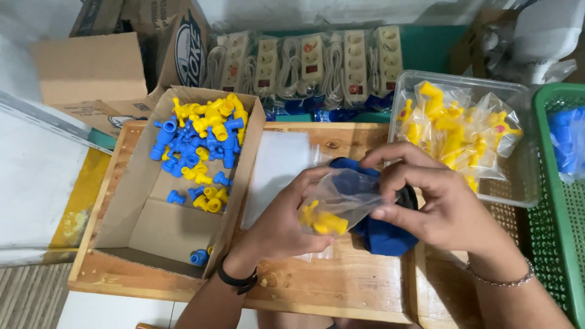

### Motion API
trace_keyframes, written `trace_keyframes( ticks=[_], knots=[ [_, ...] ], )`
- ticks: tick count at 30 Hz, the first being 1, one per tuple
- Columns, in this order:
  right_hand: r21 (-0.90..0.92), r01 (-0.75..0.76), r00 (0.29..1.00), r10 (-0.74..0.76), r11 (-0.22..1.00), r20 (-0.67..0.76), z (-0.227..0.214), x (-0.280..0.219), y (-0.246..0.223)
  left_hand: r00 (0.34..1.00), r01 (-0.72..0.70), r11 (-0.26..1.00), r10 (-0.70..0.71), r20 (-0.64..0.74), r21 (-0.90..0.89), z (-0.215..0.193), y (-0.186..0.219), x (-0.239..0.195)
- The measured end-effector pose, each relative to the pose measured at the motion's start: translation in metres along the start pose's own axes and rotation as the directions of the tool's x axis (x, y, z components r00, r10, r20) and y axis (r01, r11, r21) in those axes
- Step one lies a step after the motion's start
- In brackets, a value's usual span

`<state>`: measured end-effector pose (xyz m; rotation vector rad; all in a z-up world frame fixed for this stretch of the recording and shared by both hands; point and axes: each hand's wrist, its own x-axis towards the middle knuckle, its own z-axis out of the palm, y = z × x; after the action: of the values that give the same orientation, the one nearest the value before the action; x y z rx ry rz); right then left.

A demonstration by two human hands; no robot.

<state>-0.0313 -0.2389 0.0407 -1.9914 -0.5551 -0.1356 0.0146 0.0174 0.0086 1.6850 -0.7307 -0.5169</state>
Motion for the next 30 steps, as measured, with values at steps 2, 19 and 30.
trace_keyframes(
  ticks=[2,19,30],
  knots=[
    [0.050,0.013,0.997,-0.009,0.999,-0.082,0.002,-0.001,0.003,0.997,0.067,0.997,-0.068,-0.026,-0.037,0.001,0.007,0.002],
    [0.277,-0.174,0.861,0.282,0.945,-0.423,0.063,0.010,0.009,0.924,-0.117,0.927,-0.030,-0.381,-0.356,0.037,-0.034,0.003],
    [0.554,-0.073,0.923,0.268,0.829,-0.278,0.052,0.001,0.019,0.901,-0.188,0.946,0.060,-0.430,-0.263,0.042,-0.032,0.000]
  ],
)
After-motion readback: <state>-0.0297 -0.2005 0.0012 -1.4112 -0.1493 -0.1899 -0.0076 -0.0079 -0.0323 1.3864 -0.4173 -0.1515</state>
